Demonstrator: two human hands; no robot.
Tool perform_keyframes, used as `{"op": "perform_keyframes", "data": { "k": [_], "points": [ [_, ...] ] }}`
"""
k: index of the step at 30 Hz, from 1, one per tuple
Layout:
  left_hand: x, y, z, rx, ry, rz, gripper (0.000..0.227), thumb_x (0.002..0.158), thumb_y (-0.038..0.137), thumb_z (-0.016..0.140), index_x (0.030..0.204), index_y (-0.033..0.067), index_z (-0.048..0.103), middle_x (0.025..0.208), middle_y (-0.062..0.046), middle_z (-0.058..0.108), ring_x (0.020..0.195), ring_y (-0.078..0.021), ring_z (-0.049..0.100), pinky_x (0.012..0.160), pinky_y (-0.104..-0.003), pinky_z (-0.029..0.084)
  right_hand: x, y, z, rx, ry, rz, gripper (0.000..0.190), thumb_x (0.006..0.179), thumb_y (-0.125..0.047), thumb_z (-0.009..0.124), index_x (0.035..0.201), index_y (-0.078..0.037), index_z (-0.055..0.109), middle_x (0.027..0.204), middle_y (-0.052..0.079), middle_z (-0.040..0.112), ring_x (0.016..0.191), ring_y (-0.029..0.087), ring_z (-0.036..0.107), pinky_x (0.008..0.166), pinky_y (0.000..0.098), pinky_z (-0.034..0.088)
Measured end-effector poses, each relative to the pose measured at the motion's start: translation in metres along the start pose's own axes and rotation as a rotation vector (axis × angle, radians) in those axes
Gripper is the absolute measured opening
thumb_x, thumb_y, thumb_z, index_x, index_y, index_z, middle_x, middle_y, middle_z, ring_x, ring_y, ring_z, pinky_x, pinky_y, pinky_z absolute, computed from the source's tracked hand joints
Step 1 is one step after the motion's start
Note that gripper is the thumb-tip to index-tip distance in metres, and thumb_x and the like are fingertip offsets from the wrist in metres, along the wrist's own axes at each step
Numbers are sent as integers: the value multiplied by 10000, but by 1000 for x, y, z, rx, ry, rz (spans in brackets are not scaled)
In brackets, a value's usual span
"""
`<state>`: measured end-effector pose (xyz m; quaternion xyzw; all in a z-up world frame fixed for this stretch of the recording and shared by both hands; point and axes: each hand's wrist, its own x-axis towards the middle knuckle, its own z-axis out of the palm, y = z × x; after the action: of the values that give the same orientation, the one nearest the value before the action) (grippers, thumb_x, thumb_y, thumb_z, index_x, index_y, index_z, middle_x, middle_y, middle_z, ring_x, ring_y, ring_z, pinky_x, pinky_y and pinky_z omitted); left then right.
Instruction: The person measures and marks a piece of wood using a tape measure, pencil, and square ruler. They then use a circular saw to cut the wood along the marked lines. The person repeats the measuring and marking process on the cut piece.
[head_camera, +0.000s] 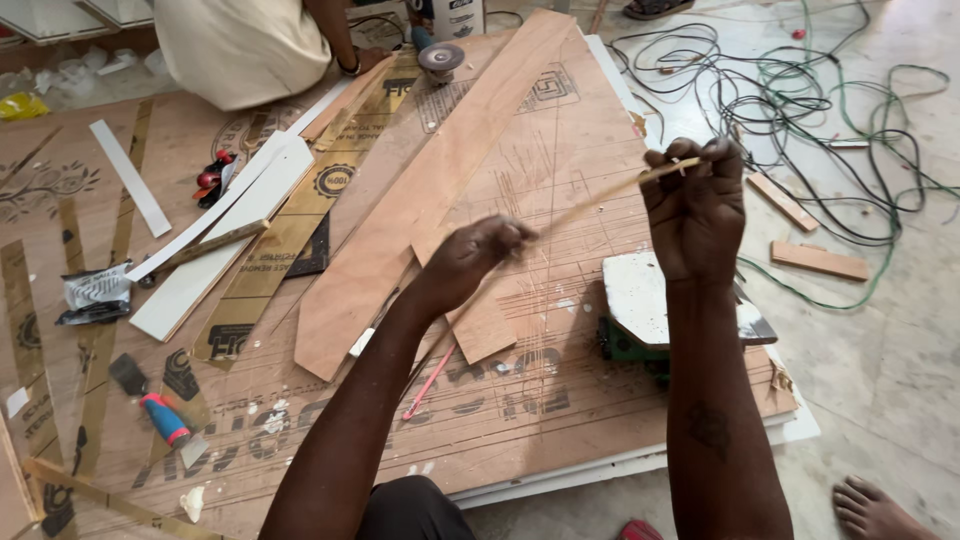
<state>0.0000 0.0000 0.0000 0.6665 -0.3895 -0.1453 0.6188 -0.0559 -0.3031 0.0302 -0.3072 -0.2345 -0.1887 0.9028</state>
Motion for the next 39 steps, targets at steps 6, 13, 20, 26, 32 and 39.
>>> {"op": "perform_keyframes", "data": {
  "k": [6,13,20,26,32,39],
  "points": [
    [-23,77,19,-326,-52,-479,324,1022,328,581,1152,55,696,803,-67,762,603,-137,656,595,-288,553,-5,-13,8,-112,-58,-4,60,1207,-64,512,1219,-104,555,1229,109,670,1143,278,713,981,366,609],
    [-28,71,14,342,266,-266,150,961,182,688,1019,65,762,719,14,722,608,-47,564,588,-239,500,0,-16,25,-193,115,76,279,1154,-58,443,1412,-23,542,1274,201,675,1151,323,718,999,407,624],
    [-36,58,4,354,345,-298,156,960,183,693,1033,68,770,700,17,714,583,-49,523,560,-242,469,1,-6,35,-200,117,123,318,1129,-21,423,1416,42,543,1308,235,665,1212,356,691,1042,434,607],
    [-39,60,-1,446,397,-308,139,960,192,700,1022,91,774,703,0,724,592,-74,571,572,-264,480,2,-2,41,-220,128,164,315,1105,-8,424,1383,58,556,1291,245,667,1254,372,675,1083,451,599],
    [-43,63,-1,597,481,-194,128,944,176,723,1032,91,762,791,-33,759,727,-122,723,666,-301,537,0,1,40,-229,113,190,295,1102,-3,439,1362,54,566,1284,243,668,1261,374,668,1089,458,596],
    [-49,63,-7,579,473,-198,143,945,137,707,1068,86,758,834,-47,770,768,-130,741,701,-305,556,0,6,35,-244,125,238,293,1095,-6,443,1347,54,578,1266,242,679,1217,365,691,1033,435,617]
  ]
}}
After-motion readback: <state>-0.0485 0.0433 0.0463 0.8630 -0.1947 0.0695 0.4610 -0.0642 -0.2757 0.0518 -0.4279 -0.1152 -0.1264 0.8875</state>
